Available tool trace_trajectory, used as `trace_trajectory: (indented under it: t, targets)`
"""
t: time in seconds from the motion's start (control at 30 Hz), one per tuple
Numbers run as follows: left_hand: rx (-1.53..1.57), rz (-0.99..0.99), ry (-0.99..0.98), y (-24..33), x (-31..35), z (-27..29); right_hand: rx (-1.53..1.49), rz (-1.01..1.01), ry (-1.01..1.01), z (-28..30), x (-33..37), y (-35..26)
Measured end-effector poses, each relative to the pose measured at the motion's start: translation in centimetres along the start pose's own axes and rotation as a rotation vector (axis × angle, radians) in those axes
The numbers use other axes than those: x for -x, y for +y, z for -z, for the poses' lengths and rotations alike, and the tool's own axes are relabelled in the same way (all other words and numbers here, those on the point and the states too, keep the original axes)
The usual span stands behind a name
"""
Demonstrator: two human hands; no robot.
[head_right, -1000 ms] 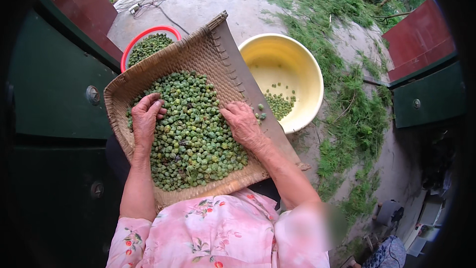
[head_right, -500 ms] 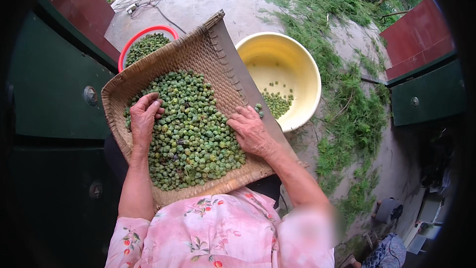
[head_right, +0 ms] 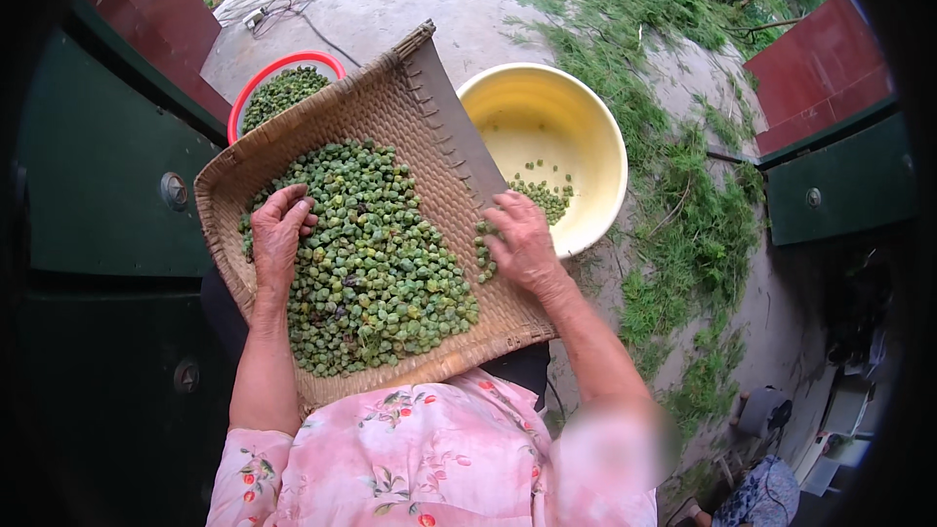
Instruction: The person sorts green seed pods in a woven tray by hand, peeling pods to separate the seeds and tossing them into an adjacent basin.
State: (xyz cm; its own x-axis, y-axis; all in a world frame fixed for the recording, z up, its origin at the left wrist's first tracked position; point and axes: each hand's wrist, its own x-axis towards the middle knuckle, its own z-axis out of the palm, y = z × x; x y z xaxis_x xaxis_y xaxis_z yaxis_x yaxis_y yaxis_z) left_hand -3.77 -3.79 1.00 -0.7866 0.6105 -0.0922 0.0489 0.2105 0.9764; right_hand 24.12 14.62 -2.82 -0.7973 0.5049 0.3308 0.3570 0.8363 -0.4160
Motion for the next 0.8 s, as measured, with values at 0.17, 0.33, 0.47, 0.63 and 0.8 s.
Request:
trace_trajectory:
  t: [0.17,0.33,0.47,0.63,0.8]
  targets:
    - [0.032,0.0,0.003,-0.3,0.1,0.2,0.025,0.119,-0.232,-0.3,-0.1,-1.4]
    - [0.012,0.001,-0.012,-0.1,0.0,-0.1,0.053,0.0,-0.099,0.1,0.8,3.2]
    - [0.025,-0.004,-0.012,-0.3,0.0,0.1,0.15,-0.081,0.064,1.0,0.8,4.8]
    - [0.024,-0.007,-0.014,-0.6,-0.2,0.1,0.053,0.053,-0.029,1.2,1.0,0.1]
    - [0.025,0.003,-0.014,-0.5,-0.1,0.1,-0.01,0.257,-0.381,1.7,2.0,-2.3]
